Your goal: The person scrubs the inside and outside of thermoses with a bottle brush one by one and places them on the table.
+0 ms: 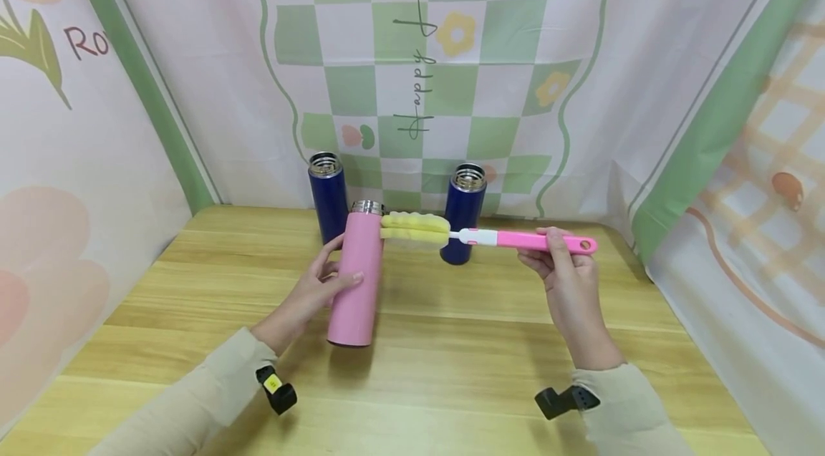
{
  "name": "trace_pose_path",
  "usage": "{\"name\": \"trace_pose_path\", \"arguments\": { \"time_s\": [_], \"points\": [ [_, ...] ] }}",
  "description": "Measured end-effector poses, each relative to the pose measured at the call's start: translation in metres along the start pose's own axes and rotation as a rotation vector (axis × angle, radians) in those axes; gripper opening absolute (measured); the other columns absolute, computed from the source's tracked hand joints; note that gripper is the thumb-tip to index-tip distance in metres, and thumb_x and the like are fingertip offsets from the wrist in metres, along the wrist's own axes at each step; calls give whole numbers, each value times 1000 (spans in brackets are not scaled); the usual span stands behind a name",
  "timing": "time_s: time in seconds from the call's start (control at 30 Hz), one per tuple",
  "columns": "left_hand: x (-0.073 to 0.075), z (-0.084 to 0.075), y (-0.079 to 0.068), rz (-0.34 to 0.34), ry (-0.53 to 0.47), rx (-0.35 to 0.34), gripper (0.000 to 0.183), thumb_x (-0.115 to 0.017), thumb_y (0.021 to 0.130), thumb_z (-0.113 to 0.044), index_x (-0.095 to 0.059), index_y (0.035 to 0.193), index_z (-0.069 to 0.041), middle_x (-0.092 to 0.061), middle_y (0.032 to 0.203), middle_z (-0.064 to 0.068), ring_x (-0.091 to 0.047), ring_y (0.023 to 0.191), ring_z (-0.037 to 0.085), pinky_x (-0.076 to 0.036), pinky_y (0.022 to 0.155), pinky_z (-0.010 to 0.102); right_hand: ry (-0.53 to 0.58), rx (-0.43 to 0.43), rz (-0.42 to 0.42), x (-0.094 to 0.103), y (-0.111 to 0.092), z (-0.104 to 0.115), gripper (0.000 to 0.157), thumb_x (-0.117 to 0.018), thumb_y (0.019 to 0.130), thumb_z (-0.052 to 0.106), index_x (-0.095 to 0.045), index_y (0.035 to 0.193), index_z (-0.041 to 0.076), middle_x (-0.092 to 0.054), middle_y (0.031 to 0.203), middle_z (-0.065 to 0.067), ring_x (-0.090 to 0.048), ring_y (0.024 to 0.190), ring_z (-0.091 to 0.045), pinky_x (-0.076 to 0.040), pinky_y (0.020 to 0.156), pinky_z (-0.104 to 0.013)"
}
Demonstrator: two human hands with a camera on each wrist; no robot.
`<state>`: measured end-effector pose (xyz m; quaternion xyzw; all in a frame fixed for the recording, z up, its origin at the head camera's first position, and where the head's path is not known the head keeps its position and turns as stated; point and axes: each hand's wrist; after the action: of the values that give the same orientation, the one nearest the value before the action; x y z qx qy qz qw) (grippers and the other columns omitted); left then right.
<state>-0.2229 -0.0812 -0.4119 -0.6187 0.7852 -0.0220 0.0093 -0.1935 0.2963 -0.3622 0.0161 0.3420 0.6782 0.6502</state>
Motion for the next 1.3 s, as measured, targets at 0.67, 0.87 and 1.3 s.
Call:
{"name": "trace_pose_path", "arguments": {
  "time_s": [0.67,0.87,1.3],
  "points": [
    [3,-3,4,-50,-103,-14,77,-79,88,-31,-36,151,-46,-63,130,13,-64,111,29,-55,87,45,-70,-95,30,-2,-7,0,27,-46,107,9,-67,109,-7,-71,98,-15,-72,87,-22,-56,81,-31],
    [6,1,7,-77,-130,-2,77,-79,87,-34,-37,151,-45,-60,133,16,-65,110,30,-56,85,45,-89,-143,52,1,-10,0,27,-46,107,9,-67,107,-7,-72,96,-15,-72,86,-21,-57,79,-31],
    [7,-1,6,-59,-157,2,73,-78,87,-41,-38,148,-48,-62,131,12,-64,111,28,-55,86,44,-85,-151,157,9,-12,0,31,-40,108,4,-69,107,-8,-73,98,-17,-73,87,-23,-58,78,-32]
  ]
}}
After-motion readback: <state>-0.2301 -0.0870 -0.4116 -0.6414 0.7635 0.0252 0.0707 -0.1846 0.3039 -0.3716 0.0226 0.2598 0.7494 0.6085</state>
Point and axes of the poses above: each hand's wrist, its own y-axis towards the middle knuckle, its own x-axis out of the back of the hand, z = x × y
